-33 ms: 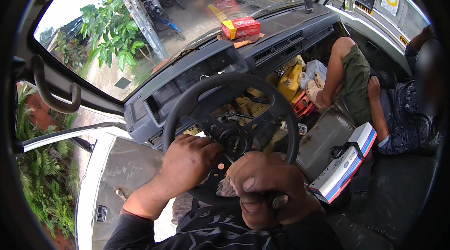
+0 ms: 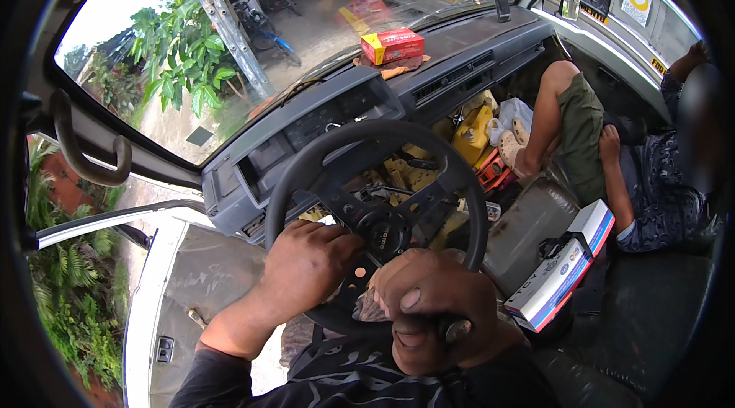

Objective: The person removes a steering wheel from a vehicle. They use a screwdriver to loosen bolts on the steering column, detach the wheel, and then remove a retaining nut from the column.

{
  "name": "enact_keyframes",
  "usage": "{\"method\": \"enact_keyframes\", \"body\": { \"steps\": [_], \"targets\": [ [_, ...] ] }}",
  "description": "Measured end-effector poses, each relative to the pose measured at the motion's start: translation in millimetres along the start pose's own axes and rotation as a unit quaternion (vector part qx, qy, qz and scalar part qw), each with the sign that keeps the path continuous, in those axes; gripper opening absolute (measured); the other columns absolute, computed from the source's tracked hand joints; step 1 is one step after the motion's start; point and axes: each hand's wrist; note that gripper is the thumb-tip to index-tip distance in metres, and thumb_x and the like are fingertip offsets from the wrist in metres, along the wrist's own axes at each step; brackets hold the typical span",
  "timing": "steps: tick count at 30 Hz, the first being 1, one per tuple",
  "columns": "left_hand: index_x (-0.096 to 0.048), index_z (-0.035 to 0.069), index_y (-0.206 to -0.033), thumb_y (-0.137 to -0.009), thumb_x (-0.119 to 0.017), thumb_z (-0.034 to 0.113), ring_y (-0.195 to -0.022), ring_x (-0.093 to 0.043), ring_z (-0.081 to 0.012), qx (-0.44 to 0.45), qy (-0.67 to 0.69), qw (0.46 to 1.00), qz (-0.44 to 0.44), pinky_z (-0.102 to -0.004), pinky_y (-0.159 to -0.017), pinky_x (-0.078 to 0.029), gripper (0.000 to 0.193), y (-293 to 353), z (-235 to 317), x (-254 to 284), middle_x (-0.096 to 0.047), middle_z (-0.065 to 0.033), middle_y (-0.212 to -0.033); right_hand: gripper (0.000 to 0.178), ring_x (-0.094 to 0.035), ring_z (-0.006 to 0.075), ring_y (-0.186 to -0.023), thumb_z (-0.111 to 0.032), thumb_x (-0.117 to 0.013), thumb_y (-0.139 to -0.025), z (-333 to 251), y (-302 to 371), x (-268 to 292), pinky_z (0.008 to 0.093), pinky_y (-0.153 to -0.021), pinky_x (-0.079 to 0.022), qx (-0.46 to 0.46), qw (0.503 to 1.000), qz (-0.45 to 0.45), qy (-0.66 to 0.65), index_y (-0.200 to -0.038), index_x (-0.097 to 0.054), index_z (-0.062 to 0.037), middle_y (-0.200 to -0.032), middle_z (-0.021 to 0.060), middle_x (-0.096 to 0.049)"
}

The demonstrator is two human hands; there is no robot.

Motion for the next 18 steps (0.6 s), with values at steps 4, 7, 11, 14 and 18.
{"method": "enact_keyframes", "body": {
  "steps": [4, 7, 11, 14, 18],
  "targets": [
    [-0.077, 0.01, -0.11, -0.087, -0.078, 0.026, -0.095, -0.076, -0.0256, 0.0, -0.006, 1.0, 0.005, -0.041, -0.087, -0.057, 0.028, -4, -4, -1, -0.074, -0.0054, -0.095, 0.045, -0.062, 0.0269, -0.08, -0.041, -0.069, -0.109, 6, 8, -20, 0.0441, -0.066, -0.057, 0.04, 0.995, 0.081, 0.046, -0.129, -0.051, -0.0053, -0.096, 0.0151, -0.061],
    [-0.077, 0.01, -0.11, -0.087, -0.076, 0.025, -0.094, -0.076, -0.0255, -0.001, -0.006, 1.0, 0.01, -0.0409, -0.087, -0.057, 0.027, -5, -5, -2, -0.073, -0.005, -0.094, 0.042, -0.062, 0.0254, -0.078, -0.044, -0.065, -0.109, 3, 9, -17, 0.0412, -0.064, -0.056, 0.038, 0.998, 0.046, -0.004, -0.119, -0.053, -0.005, -0.093, 0.0142, -0.061],
    [-0.077, 0.01, -0.109, -0.088, -0.074, 0.023, -0.093, -0.076, -0.0261, -0.001, -0.007, 1.0, 0.013, -0.0412, -0.086, -0.057, 0.024, -6, -6, -3, -0.073, -0.0049, -0.093, 0.02, -0.057, 0.0243, -0.052, -0.019, -0.063, -0.098, -5, -5, 6, 0.0419, -0.049, -0.047, -0.014, 0.991, -0.06, -0.118, -0.086, -0.062, -0.0025, -0.067, 0.0129, -0.064],
    [-0.078, 0.01, -0.109, -0.09, -0.074, 0.024, -0.093, -0.076, -0.0269, 0.004, -0.006, 1.0, 0.008, -0.0414, -0.086, -0.057, 0.023, -5, -5, -3, -0.073, -0.0056, -0.093, 0.018, -0.059, 0.0263, -0.056, -0.018, -0.065, -0.096, -6, -19, 15, 0.042, -0.053, -0.048, -0.028, 0.977, -0.171, -0.122, -0.091, -0.064, -0.0005, -0.073, 0.0151, -0.066],
    [-0.081, 0.013, -0.107, -0.092, -0.078, 0.022, -0.087, -0.077, -0.0279, 0.015, 0.004, 0.999, 0.029, -0.0421, -0.083, -0.057, 0.018, -6, -3, -1, -0.079, -0.005, -0.093, 0.023, -0.062, 0.0305, -0.061, -0.022, -0.069, -0.098, -4, -28, 11, 0.0445, -0.058, -0.051, -0.037, 0.971, -0.202, -0.124, -0.097, -0.068, 0.0012, -0.078, 0.0168, -0.068]
  ]
}}
Point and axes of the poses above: each hand's wrist, its own y-axis away from the middle knuckle, its own x-axis out of the back of the hand, z = x × y
